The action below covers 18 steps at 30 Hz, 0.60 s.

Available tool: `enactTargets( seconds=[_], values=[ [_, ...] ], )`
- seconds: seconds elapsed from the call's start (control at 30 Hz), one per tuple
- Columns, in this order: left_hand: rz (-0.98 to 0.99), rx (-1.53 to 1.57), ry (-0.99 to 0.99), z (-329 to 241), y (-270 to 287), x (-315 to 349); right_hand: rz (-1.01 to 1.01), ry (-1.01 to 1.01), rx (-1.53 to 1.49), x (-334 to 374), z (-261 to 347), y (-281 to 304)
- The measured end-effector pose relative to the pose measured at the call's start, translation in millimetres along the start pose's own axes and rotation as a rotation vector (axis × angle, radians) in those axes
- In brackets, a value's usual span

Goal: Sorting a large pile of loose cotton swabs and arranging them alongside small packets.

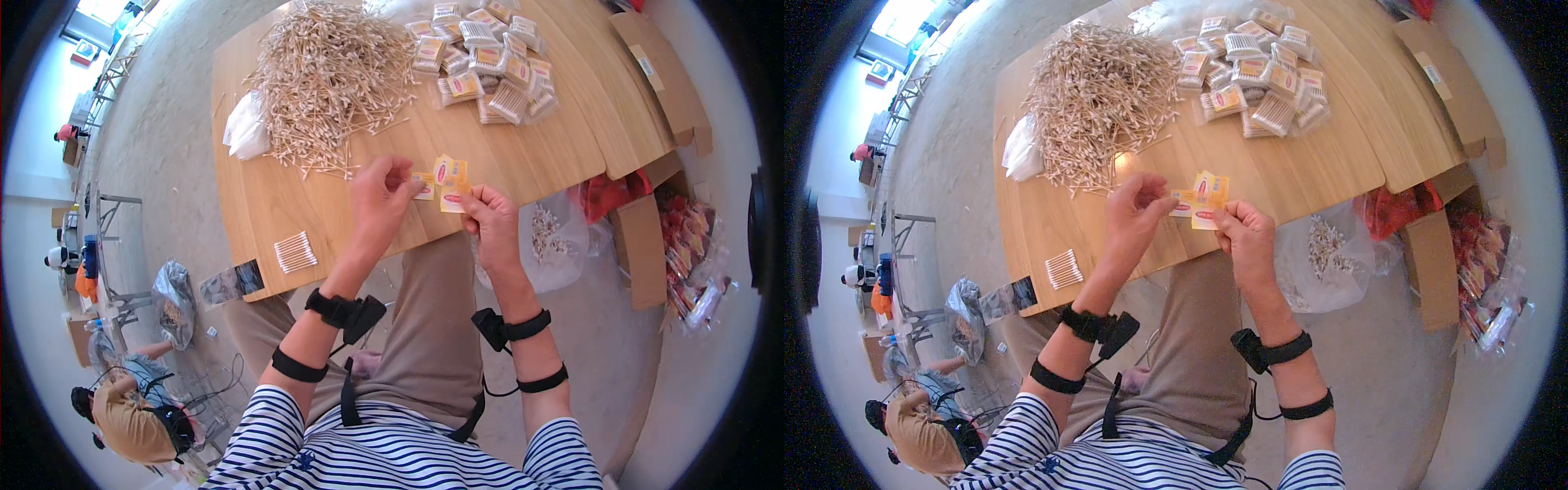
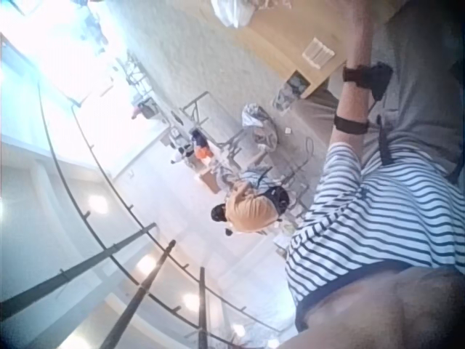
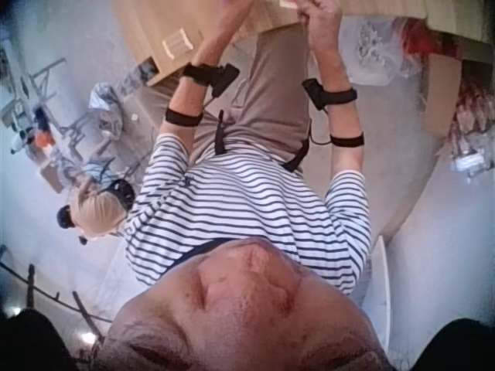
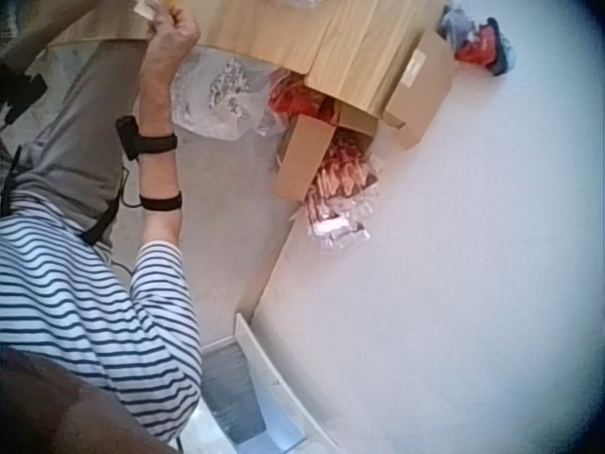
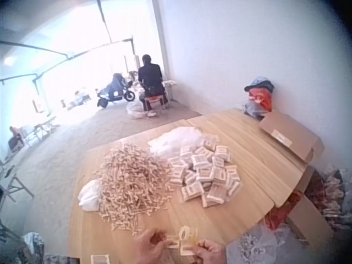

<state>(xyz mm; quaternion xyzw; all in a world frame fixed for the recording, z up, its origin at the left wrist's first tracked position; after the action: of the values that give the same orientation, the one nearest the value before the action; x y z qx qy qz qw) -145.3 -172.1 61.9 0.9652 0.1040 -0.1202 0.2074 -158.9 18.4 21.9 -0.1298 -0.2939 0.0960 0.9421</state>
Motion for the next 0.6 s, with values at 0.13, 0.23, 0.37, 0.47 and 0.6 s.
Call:
enactTargets(
  seconds=[0.13, 0.23, 0.37, 0.47, 0.6],
  values=[
    [0.029, 0.847, 0.437, -4.4, -26.3, 23.4, 0.127, -0.118, -0.185, 3.7, -5.8, -13.9],
    [0.016, 0.94, 0.432, -6.0, -29.1, 26.8, 0.164, -0.142, -0.243, 9.3, -2.2, -22.4],
    [-0.031, 0.939, 0.455, -8.3, -30.3, 29.2, 0.153, -0.107, -0.136, 7.9, -5.3, -20.0],
    [-0.055, 0.868, 0.432, -11.6, -27.6, 27.0, -0.056, 0.048, 0.014, 12.3, 1.4, -18.7],
    [-0.087, 0.654, 0.369, 9.3, -9.4, 24.5, -0.095, 0.092, 0.278, 12.5, -2.0, -14.5]
  ],
)
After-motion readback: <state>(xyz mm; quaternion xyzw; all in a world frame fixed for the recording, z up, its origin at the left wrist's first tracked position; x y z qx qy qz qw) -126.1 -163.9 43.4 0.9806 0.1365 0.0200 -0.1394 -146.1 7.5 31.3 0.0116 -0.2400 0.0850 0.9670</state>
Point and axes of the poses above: each hand's wrist, its own x-axis away from the middle knuckle, its own y-axis out of the back of the hand, z = x × y, the point moved 7 cm from there along -x, towards the middle knuckle, and after that the axes turned 15 degrees about -y, right-handed, at the moved point
